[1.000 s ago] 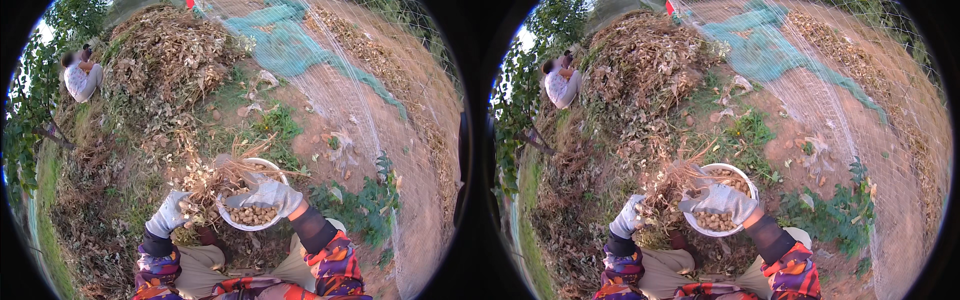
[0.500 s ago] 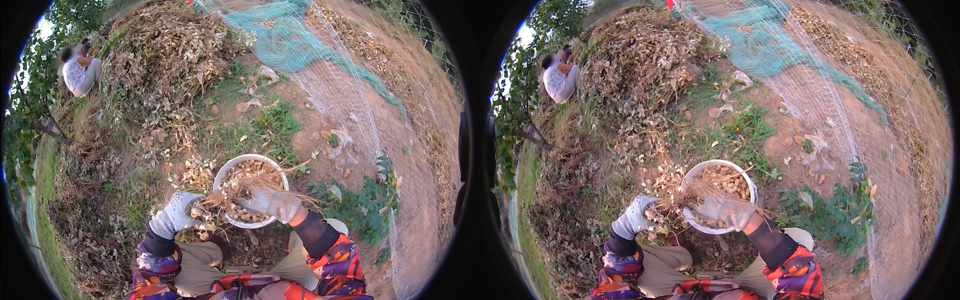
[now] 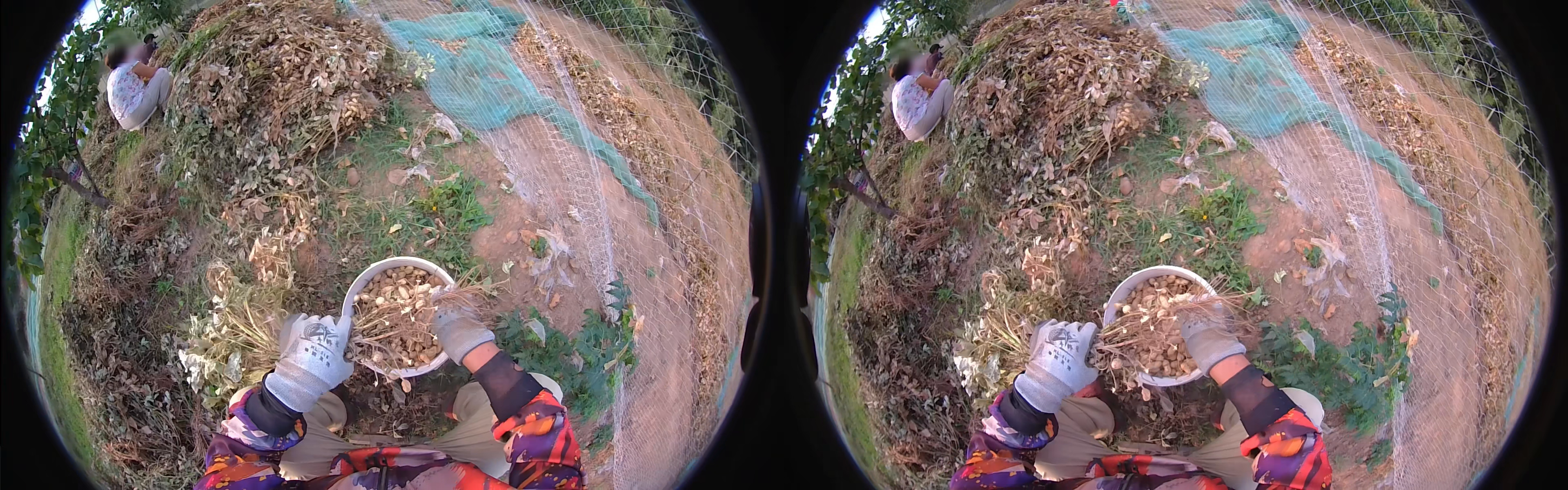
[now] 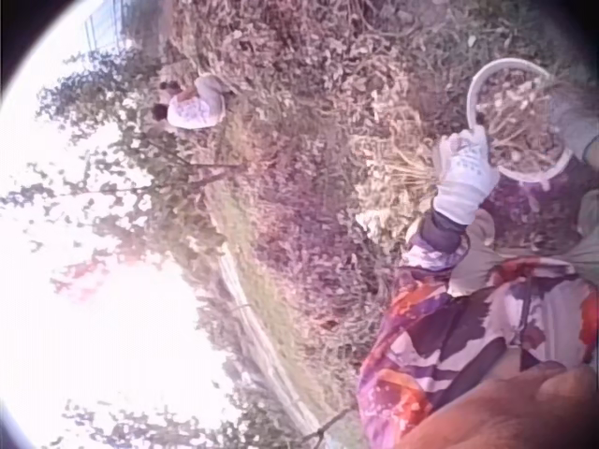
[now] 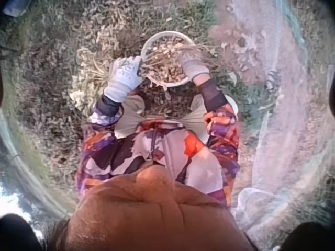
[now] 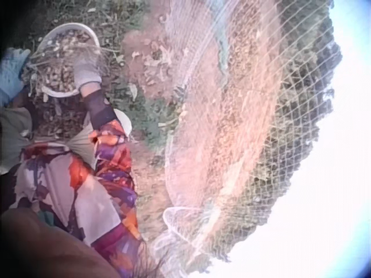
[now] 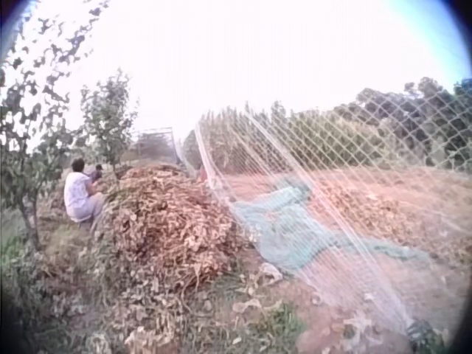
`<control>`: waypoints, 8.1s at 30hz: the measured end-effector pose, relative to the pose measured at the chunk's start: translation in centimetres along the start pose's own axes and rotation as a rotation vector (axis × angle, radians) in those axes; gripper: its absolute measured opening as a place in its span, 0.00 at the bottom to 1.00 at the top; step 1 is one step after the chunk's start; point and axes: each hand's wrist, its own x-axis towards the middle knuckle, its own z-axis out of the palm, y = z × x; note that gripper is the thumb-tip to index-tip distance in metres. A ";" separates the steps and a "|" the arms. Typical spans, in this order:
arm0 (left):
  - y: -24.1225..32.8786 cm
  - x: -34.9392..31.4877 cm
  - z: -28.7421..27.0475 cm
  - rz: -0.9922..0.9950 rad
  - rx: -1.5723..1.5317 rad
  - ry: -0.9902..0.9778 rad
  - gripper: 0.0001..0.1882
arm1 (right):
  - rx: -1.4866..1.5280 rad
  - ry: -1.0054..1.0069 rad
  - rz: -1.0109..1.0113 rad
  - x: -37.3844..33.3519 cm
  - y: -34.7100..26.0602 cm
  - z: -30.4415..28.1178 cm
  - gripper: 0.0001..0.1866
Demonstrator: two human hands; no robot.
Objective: The person sits on the ground and repeatedly pulls peanuts from the roots of peanut plants, placing them into a white bucket. The person also discards the plant stems onto a nearby pile.
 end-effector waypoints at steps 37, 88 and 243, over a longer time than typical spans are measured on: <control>-1.5 1.9 0.4 0.371 0.122 0.165 0.28 | 1.237 0.013 -0.123 0.3 -0.4 -5.5 0.13; -1.9 0.6 1.2 0.504 0.148 0.544 0.26 | 1.827 0.264 0.239 -1.9 -2.2 -8.1 0.10; -2.1 5.3 -1.6 -0.257 -0.360 0.442 0.28 | 1.251 0.354 -0.042 0.3 -5.3 -5.5 0.18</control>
